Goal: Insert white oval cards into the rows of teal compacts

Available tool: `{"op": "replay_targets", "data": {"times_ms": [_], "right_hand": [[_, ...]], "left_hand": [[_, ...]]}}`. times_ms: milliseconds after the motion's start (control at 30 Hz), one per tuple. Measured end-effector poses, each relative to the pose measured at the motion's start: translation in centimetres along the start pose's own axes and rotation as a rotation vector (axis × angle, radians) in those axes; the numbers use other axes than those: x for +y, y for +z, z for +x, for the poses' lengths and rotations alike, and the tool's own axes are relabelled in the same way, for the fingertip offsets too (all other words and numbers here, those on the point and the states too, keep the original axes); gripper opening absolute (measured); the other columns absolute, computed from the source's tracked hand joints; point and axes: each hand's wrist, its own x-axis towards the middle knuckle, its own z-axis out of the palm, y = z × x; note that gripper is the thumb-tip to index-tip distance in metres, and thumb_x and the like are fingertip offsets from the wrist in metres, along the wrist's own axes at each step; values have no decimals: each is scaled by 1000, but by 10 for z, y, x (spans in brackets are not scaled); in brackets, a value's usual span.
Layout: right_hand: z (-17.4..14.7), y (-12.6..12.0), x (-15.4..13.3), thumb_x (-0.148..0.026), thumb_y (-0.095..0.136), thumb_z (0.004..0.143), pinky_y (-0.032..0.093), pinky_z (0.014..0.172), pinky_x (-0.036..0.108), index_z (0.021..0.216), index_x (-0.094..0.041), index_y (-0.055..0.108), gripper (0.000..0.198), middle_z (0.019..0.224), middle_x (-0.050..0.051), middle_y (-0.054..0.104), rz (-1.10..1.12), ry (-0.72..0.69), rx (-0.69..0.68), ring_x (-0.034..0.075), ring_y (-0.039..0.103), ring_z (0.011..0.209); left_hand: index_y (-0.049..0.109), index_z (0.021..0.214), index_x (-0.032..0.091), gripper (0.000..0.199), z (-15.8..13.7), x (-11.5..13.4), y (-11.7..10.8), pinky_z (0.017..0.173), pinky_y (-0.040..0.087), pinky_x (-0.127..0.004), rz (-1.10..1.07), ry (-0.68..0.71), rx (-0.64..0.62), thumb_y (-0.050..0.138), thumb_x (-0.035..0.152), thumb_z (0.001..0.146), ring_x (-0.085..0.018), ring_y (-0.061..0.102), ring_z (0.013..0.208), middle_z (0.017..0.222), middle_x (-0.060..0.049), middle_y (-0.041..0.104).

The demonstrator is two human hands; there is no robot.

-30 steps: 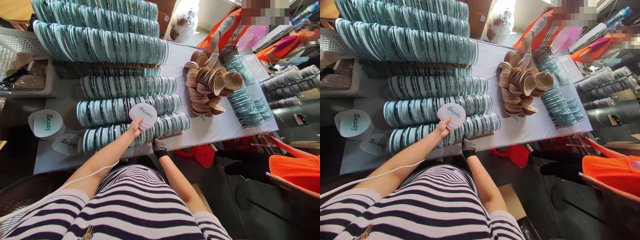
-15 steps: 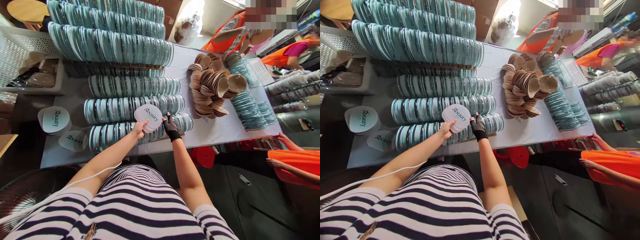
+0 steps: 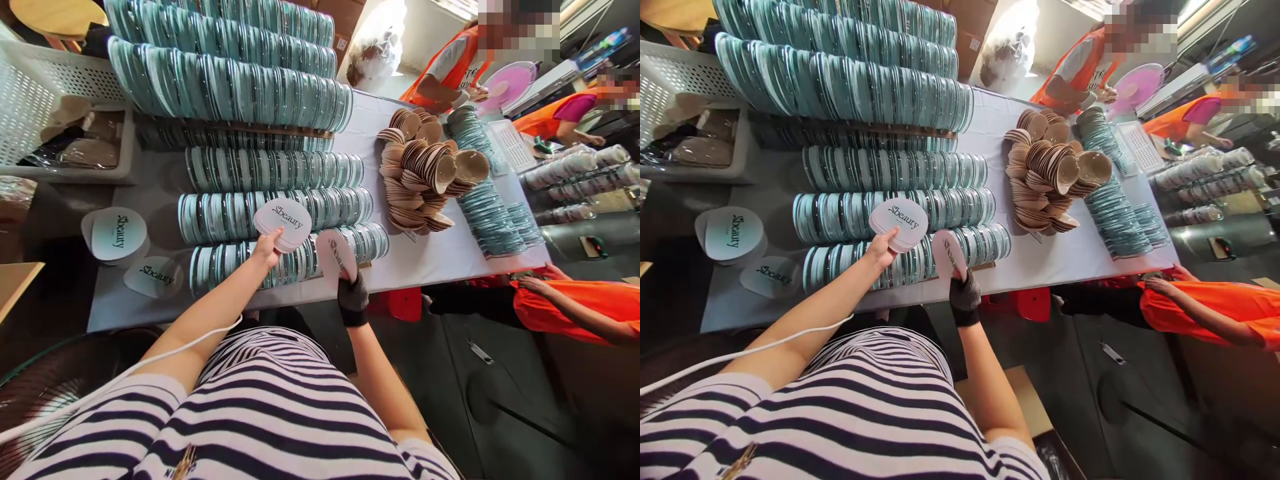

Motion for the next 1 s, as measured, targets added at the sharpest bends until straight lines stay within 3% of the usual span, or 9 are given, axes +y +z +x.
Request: {"op": "replay_targets", "data": {"times_ms": [100,167,267,367,567,700,800,900,1000], "right_hand": [[-50,4,32,-36,47,90,49,76,31,116,-14,67,39,94,15,72,-187,-95,-272,27,68,86],[-66,17,32,-33,46,91,47,73,28,119,-19,65,37,95,12,73,-259,-176,-407,25,69,85],[-55,40,6,-34,45,94,43,68,27,126,-21,58,37,98,10,73,-337,-188,-520,23,69,86],[-30,49,-23,-39,45,96,40,66,27,125,-18,55,37,101,12,72,-373,-97,-608,23,69,88],[-19,43,-32,-32,38,101,38,68,25,112,-19,60,28,101,8,72,-315,-152,-586,20,68,91],[-9,64,-38,-30,41,100,41,72,24,110,-18,63,26,104,10,72,-335,-218,-540,20,68,94],[-1,78,-41,-28,45,98,45,68,22,108,-18,66,25,95,11,73,-334,-272,-491,18,70,82],[3,79,-35,-22,45,94,41,47,15,91,-11,70,27,61,1,65,-102,-282,-489,9,59,51],[7,73,-28,-21,38,94,38,38,13,84,-9,67,33,43,-10,47,269,-256,-714,6,43,35]], "left_hand": [[65,121,16,43,9,5,-2,93,57,-38,-5,-28,63,68,3,80,-21,73,94,106,-9,76],[65,121,16,43,11,3,-3,93,57,-40,16,-36,63,68,4,80,-22,73,97,107,-10,76],[66,121,15,44,10,0,-5,94,56,-43,44,-33,26,69,4,79,-24,72,99,107,-11,75],[66,121,14,43,10,-2,-7,94,56,-41,45,-30,8,68,3,80,-23,73,96,105,-11,76],[65,123,16,46,13,-3,-13,93,57,-39,-1,-26,-27,69,3,79,-22,74,94,104,-10,76],[67,118,14,39,12,-4,-12,96,56,-41,8,-26,-27,66,2,81,-22,74,92,99,-10,77],[67,117,14,38,10,-4,-11,97,55,-42,6,-24,-7,66,2,81,-23,73,94,98,-10,77],[67,117,14,39,10,-4,-11,98,54,-42,5,-21,-4,65,1,80,-23,73,96,97,-10,77],[67,117,14,39,11,-5,-11,98,55,-42,5,3,-8,66,2,80,-22,73,95,97,-9,77]]}}
